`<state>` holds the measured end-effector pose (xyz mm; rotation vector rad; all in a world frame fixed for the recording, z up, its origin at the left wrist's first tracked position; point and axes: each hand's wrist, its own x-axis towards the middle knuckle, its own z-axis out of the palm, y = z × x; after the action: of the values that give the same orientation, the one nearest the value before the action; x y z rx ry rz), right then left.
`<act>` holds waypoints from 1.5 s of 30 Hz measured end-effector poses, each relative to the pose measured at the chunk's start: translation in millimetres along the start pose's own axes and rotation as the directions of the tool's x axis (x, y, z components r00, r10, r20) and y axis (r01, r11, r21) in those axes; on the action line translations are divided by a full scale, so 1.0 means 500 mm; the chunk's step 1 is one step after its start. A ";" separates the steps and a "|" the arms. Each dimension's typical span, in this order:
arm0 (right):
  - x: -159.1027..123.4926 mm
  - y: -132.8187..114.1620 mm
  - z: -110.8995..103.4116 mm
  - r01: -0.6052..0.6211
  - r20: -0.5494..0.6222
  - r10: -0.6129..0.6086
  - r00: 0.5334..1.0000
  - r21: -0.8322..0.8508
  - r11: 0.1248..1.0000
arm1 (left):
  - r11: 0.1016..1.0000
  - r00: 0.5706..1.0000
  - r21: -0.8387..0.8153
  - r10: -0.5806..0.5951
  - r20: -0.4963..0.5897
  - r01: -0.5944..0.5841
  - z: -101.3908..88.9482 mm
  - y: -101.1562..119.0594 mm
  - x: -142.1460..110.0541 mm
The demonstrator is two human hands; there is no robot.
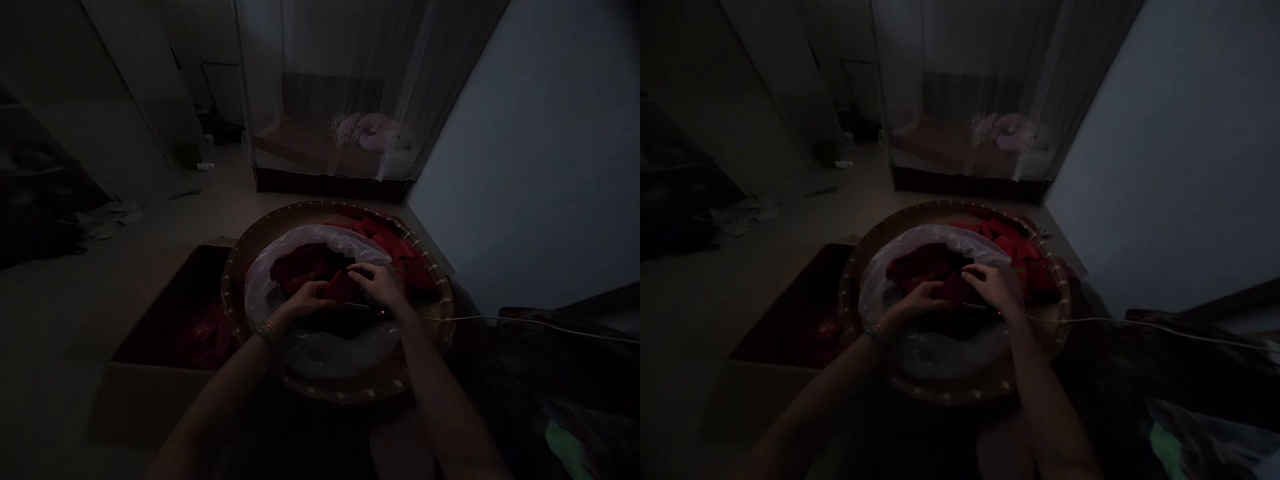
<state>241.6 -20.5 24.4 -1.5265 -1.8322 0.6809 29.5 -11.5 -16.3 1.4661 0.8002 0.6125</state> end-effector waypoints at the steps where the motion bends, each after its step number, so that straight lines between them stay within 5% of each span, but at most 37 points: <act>1: -0.001 -0.006 0.002 -0.012 0.039 0.011 0.999 0.029 1.000 | 1.000 1.000 0.005 0.002 0.011 -0.002 0.000 0.001 -0.001; 6: -0.001 -0.010 0.013 -0.085 0.289 0.043 0.956 0.133 0.987 | 1.000 0.998 0.012 -0.013 0.065 0.013 0.004 0.016 -0.011; 15: -0.001 -0.004 0.016 -0.121 0.230 0.072 0.970 0.208 0.971 | 1.000 0.999 0.005 -0.014 0.052 0.014 0.000 0.011 -0.008; 21: 0.004 -0.002 0.006 -0.141 0.062 0.128 0.990 0.309 0.940 | 1.000 0.999 -0.020 -0.017 -0.034 0.017 -0.001 0.002 -0.001; 28: -0.006 0.006 -0.016 -0.129 0.327 0.038 0.944 0.261 0.957 | 1.000 1.000 0.031 -0.004 0.024 0.003 -0.002 0.003 -0.005; 33: -0.016 0.006 -0.032 -0.161 0.315 0.078 0.946 0.248 0.955 | 0.995 0.999 0.095 0.040 0.034 -0.043 -0.004 -0.009 -0.002; 38: -0.018 -0.011 -0.032 -0.179 0.528 0.044 0.848 0.208 0.962 | 0.981 0.999 0.188 0.046 0.029 -0.050 -0.003 -0.001 -0.005; 45: -0.027 -0.037 -0.002 -0.001 0.504 -0.081 0.860 0.161 0.987 | 0.984 0.997 0.174 0.026 0.070 -0.037 -0.001 -0.001 -0.008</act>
<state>231.8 -37.2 36.8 -1.2756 -2.1184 1.2755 26.8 -14.3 -16.5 1.6546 0.7955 0.5236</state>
